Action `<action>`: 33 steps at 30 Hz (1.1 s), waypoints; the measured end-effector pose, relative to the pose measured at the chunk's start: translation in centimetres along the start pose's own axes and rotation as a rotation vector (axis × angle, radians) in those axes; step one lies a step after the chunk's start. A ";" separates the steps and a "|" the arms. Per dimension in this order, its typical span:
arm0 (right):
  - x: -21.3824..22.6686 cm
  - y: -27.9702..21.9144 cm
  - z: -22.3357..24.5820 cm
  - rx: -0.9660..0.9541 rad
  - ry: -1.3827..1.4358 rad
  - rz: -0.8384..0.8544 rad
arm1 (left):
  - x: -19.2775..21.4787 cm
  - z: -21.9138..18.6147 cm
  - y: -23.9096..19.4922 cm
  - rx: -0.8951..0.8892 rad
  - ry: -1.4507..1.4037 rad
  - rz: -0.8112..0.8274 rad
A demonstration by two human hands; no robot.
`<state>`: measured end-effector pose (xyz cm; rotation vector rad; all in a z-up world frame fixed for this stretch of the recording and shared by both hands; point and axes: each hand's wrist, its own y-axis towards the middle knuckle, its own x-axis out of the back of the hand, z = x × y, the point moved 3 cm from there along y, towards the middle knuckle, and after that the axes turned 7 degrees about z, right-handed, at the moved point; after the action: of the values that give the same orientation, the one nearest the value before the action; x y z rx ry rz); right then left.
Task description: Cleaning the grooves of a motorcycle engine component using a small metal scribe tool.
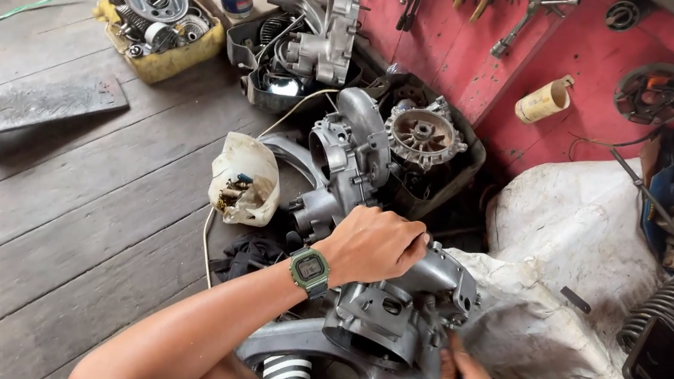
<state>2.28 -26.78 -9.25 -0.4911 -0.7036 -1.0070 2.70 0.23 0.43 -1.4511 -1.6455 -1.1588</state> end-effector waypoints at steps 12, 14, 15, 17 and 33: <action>0.5 0.2 1.1 -0.018 -0.147 0.040 | 0.2 -0.2 -0.1 0.010 0.002 0.017; 0.1 0.7 0.6 0.032 -0.128 -0.017 | 0.6 0.1 0.1 -0.005 0.007 0.012; 0.3 0.3 0.0 0.069 -0.122 -0.060 | 0.3 -0.2 -0.1 -0.013 -0.009 0.015; 0.5 0.4 1.2 -0.082 -0.108 0.103 | 0.0 -0.2 -0.2 -0.012 -0.002 0.006; -0.6 0.5 -0.6 -0.137 -0.085 0.157 | -0.1 -0.1 -0.1 -0.001 0.011 -0.016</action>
<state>2.69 -26.61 -10.12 -0.7018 -0.6631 -0.8940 2.59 0.08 0.38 -1.4326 -1.6520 -1.1740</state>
